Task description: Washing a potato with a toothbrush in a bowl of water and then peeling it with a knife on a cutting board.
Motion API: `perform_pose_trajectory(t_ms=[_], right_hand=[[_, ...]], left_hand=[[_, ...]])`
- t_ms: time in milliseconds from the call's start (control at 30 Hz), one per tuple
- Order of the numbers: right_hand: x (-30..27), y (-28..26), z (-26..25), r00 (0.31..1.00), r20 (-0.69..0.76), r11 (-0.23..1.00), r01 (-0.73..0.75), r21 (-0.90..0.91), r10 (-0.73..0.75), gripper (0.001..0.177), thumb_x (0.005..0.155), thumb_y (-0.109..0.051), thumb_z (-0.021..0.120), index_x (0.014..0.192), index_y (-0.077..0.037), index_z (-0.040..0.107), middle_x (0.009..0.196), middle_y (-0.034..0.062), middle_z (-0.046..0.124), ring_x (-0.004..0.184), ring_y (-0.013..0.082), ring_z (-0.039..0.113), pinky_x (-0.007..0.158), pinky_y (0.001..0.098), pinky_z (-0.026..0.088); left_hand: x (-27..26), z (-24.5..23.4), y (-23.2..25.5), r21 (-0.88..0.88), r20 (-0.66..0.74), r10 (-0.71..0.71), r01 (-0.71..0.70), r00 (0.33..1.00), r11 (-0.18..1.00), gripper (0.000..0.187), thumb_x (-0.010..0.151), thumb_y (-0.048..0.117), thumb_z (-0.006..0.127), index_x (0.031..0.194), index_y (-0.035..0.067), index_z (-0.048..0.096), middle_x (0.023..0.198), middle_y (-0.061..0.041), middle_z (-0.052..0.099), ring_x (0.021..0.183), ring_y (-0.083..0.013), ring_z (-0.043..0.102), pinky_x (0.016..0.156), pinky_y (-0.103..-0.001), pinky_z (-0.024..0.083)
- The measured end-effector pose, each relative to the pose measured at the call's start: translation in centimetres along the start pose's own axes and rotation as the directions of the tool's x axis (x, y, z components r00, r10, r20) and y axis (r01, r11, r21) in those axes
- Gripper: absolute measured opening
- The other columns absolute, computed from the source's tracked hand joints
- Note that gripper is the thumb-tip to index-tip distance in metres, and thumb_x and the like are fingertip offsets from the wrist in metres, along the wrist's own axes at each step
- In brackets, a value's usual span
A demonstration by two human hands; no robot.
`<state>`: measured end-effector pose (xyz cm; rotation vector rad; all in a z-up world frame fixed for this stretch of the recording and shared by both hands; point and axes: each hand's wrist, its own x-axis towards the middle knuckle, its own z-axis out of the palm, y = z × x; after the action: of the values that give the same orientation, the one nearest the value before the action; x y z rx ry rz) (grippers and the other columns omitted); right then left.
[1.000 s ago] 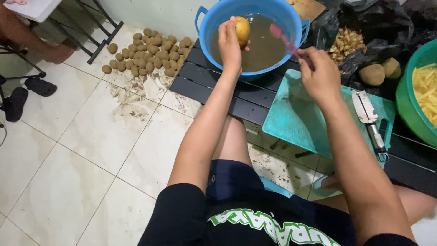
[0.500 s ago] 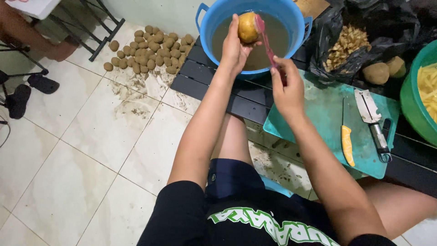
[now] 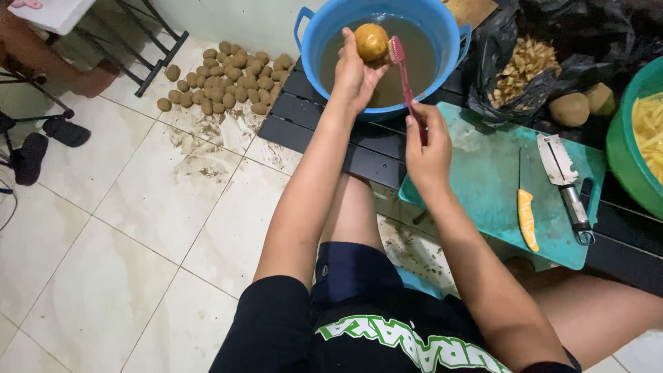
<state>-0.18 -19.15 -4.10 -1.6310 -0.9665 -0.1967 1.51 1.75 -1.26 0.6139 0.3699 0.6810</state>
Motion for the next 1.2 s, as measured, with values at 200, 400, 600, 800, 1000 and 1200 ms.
perform_pose_trajectory(t_ms=[200, 400, 600, 800, 1000, 1200], right_hand=[[0.2, 0.6, 1.5, 0.998, -0.031, 0.998, 0.058, -0.022, -0.059, 0.023, 0.111, -0.015, 0.051, 0.129, -0.003, 0.058, 0.121, 0.0139, 0.064, 0.112, 0.0304, 0.063, 0.094, 0.0411, 0.05], [1.3, 0.5, 1.6, 0.996, -0.04, 0.996, 0.08, -0.035, -0.081, 0.022, 0.111, -0.014, 0.05, 0.128, -0.001, 0.057, 0.122, 0.016, 0.063, 0.114, 0.0329, 0.062, 0.096, 0.0426, 0.049], [-1.3, -0.1, 0.6, 1.0, -0.012, 0.998, 0.01, -0.064, -0.011, 0.021, 0.11, -0.015, 0.053, 0.125, -0.003, 0.063, 0.117, 0.0127, 0.066, 0.105, 0.0286, 0.064, 0.087, 0.0393, 0.05], [-2.2, 0.9, -4.6, 0.961, -0.088, 0.965, -0.259, 0.048, 0.263, 0.016, 0.112, -0.014, 0.054, 0.127, -0.014, 0.059, 0.105, 0.002, 0.061, 0.078, 0.0093, 0.05, 0.061, 0.0236, 0.039], [-4.6, 2.0, -9.3, 0.953, -0.121, 0.961, -0.273, 0.053, 0.278, 0.02, 0.113, -0.017, 0.056, 0.133, -0.01, 0.059, 0.106, 0.0023, 0.053, 0.091, 0.0118, 0.047, 0.076, 0.0272, 0.041], [-6.0, 1.0, -11.1, 0.931, -0.143, 0.942, -0.326, 0.084, 0.335, 0.017, 0.112, -0.016, 0.057, 0.128, -0.009, 0.058, 0.127, 0.0039, 0.062, 0.097, 0.0113, 0.05, 0.075, 0.0257, 0.043]], left_hand=[[0.9, -0.8, -0.7, -0.022, 0.041, 0.006, -0.006, 0.999, 1.0, 0.063, 0.095, 0.05, 0.046, 0.137, 0.009, 0.026, 0.135, -0.031, 0.045, 0.11, -0.0378, 0.061, 0.086, -0.042, 0.057], [0.5, -0.7, -0.7, 0.017, 0.06, 0.017, -0.019, 0.998, 1.0, 0.06, 0.095, 0.053, 0.046, 0.132, 0.009, 0.028, 0.129, -0.028, 0.045, 0.101, -0.0318, 0.058, 0.077, -0.039, 0.054], [-0.1, -0.3, 0.1, -0.023, 0.024, 0.061, -0.06, 0.998, 0.998, 0.082, 0.089, 0.058, 0.041, 0.15, 0.011, 0.014, 0.141, -0.033, 0.038, 0.105, -0.0444, 0.064, 0.094, -0.052, 0.057], [-0.6, 0.0, -0.3, 0.527, 0.1, 0.302, -0.308, 0.948, 0.792, 0.056, 0.091, 0.05, 0.05, 0.127, 0.013, 0.028, 0.13, -0.023, 0.046, 0.097, -0.0297, 0.067, 0.074, -0.035, 0.063], [2.4, -1.3, 0.6, 0.86, 0.483, 0.142, -0.438, 0.864, -0.261, 0.052, 0.088, 0.029, 0.084, 0.129, 0.019, 0.055, 0.12, -0.017, 0.067, 0.108, -0.0417, 0.063, 0.078, -0.053, 0.056], [2.6, -0.9, 0.4, 0.725, 0.252, -0.232, -0.342, 0.939, -0.598, 0.051, 0.083, 0.024, 0.072, 0.135, 0.022, 0.066, 0.123, -0.016, 0.055, 0.105, -0.0421, 0.06, 0.081, -0.054, 0.057]])
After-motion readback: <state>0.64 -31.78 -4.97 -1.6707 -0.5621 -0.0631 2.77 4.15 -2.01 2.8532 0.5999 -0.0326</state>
